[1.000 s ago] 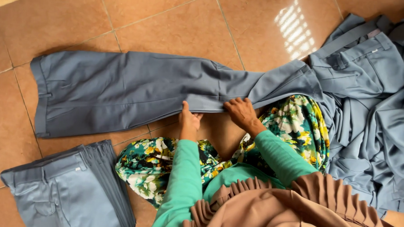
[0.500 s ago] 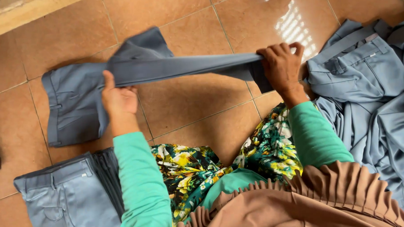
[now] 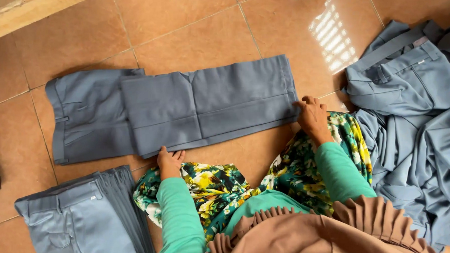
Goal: Folding grey trousers into neat rectangles on the floor.
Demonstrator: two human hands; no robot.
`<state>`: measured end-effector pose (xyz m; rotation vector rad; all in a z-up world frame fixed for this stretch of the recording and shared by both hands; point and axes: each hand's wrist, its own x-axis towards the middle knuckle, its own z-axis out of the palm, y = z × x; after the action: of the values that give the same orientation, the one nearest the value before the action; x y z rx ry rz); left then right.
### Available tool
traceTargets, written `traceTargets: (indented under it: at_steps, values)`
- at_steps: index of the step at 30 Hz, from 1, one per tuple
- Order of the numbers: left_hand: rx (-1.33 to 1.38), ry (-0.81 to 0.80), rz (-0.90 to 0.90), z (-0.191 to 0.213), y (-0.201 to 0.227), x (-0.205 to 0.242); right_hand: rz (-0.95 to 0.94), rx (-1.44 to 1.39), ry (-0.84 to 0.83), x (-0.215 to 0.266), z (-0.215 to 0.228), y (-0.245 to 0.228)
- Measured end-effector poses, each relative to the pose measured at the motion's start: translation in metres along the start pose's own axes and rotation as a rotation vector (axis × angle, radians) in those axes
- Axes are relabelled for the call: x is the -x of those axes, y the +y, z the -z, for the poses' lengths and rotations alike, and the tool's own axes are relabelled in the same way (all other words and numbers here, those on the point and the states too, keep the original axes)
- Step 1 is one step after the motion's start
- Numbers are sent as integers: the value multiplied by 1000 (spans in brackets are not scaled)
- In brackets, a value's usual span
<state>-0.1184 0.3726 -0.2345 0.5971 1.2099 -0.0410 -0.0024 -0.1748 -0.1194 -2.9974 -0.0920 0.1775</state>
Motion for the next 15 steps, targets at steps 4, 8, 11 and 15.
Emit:
traceTargets:
  at_steps: [4, 8, 11, 15]
  values:
    - [-116, 266, -225, -55, -17, 71, -157, -316, 44, -30, -16, 2]
    - [-764, 502, -1063, -87, -52, 118, -276, -302, -41, -33, -21, -9]
    - [-1174, 360, -1134, -98, -72, 120, -322, -310, -82, -25, -7, -25]
    - [-1725, 61, -981, -100, -72, 110, -375, -322, -89, -23, -7, -29]
